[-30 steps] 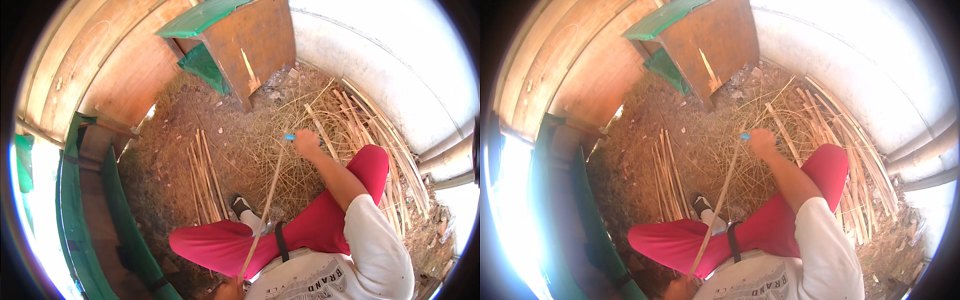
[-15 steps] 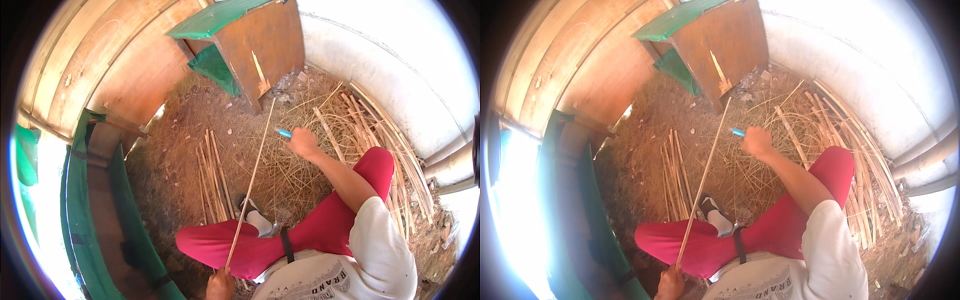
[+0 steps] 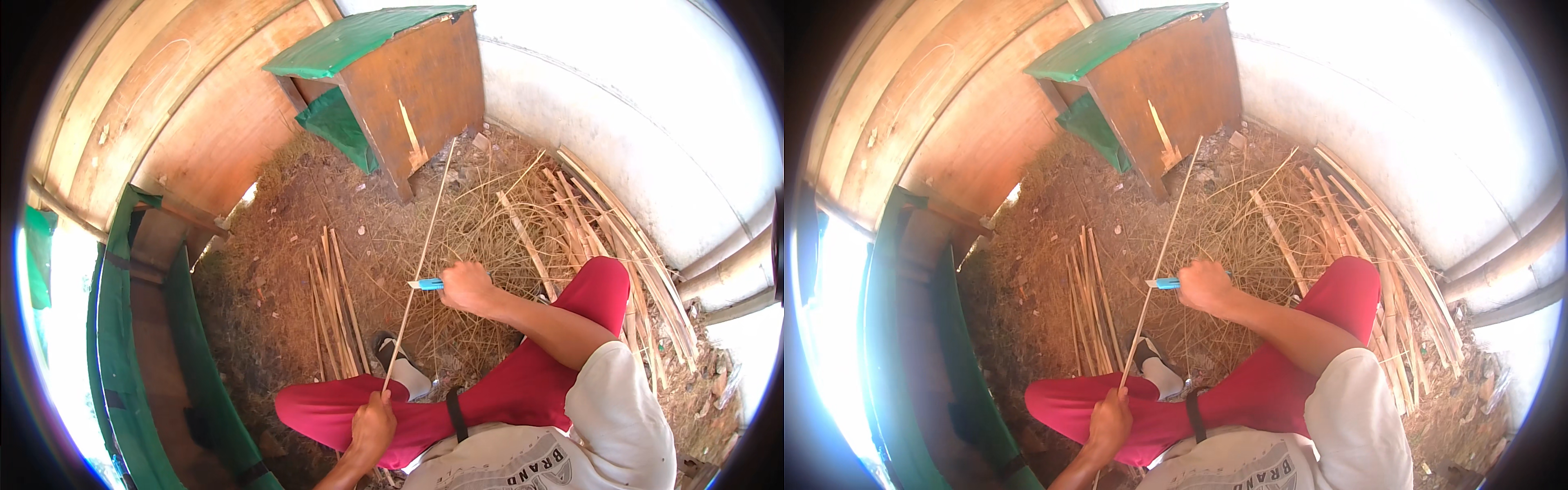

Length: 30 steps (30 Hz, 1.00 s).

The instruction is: The person sits on the ground and uses a knife to shave thin strips from a long bamboo stick. They repeatedly scrape the blade along the stick to remove thin layers, creating a pile of shavings on the ground.

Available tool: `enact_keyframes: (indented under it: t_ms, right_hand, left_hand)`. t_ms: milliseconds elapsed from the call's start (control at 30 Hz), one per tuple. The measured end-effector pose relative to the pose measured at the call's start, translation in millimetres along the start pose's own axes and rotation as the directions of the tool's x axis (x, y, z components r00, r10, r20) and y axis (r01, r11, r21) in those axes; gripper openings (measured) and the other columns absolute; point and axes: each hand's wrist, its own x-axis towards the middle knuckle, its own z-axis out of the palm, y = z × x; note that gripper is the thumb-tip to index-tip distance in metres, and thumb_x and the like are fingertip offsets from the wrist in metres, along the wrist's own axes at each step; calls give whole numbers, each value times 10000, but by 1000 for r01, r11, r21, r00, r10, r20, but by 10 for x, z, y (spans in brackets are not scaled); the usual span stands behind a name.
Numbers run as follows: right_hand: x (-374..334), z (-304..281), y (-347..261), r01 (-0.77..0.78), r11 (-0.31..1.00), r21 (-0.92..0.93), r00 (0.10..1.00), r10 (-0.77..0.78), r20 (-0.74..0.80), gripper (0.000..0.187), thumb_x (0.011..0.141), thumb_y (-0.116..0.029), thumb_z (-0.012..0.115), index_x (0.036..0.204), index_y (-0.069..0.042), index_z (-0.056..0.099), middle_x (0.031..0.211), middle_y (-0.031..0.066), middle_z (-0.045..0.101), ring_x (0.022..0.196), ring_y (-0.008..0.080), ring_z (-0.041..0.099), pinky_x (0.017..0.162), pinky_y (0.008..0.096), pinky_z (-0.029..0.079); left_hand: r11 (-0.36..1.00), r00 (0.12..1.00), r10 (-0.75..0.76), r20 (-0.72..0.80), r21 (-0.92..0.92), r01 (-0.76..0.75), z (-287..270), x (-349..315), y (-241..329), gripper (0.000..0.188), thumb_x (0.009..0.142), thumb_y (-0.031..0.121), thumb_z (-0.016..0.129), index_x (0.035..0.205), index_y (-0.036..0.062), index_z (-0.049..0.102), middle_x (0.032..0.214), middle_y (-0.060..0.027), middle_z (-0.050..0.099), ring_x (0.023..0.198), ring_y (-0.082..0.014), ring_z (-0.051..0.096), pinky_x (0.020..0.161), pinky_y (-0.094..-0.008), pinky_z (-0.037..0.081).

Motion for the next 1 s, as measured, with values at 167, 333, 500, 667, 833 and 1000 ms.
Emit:
enact_keyframes:
  t_ms: [167, 333, 500, 667, 833, 1000]
  right_hand:
    - [50, 1, 7, -62, 997, -40, 996, 60, -60, 168, 802, -128, 629, 755, 12, 709, 791, 222, 690, 696, 361, 703, 614, 464, 561]
    - [96, 69, -52, -105, 993, -59, 994, 104, -16, 171, 813, -122, 625, 749, 11, 710, 800, 209, 696, 721, 353, 711, 609, 461, 562]
    - [218, 222, 113, -216, 975, -58, 976, 218, 16, 186, 873, -137, 607, 827, 7, 715, 859, 189, 706, 746, 316, 721, 633, 440, 580]
    - [420, 196, 1076, -486, 870, -81, 873, 479, -85, 204, 926, -157, 588, 917, 1, 716, 914, 183, 708, 844, 300, 728, 697, 411, 591]
    - [382, 421, 1278, -475, 878, -55, 867, 456, -201, 147, 859, -96, 620, 830, 22, 704, 813, 188, 687, 717, 323, 708, 606, 412, 578]
    - [485, 204, 721, -398, 912, 94, 917, 392, 76, 124, 854, -90, 633, 825, 17, 688, 706, 145, 623, 590, 247, 630, 526, 395, 544]
  left_hand:
    - [986, 995, 7, 102, -166, 10, -20, -23, 208, 356, 1044, 264, 453, 884, -33, 567, 752, -282, 636, 746, -513, 628, 653, -579, 485]
    - [983, 991, 5, 132, -181, 19, -53, -113, 210, 348, 1046, 236, 448, 870, -42, 560, 729, -276, 630, 714, -499, 633, 618, -564, 487]
    - [994, 982, -52, 182, -80, 67, 2, -303, 103, 343, 1039, 262, 458, 875, -23, 556, 683, -292, 617, 676, -521, 623, 597, -592, 483]
    - [989, 931, -144, 337, 69, 128, -85, -817, 31, 326, 1032, 284, 470, 893, -1, 551, 650, -311, 608, 650, -544, 612, 586, -621, 478]
    - [970, 921, -240, 306, 111, 216, -267, -1155, -88, 337, 1032, 294, 467, 892, 0, 556, 662, -316, 609, 663, -548, 610, 600, -624, 477]
    - [964, 935, -259, 244, 125, 235, -360, -1120, -149, 349, 1031, 305, 464, 891, 1, 562, 673, -320, 610, 675, -553, 607, 614, -627, 476]
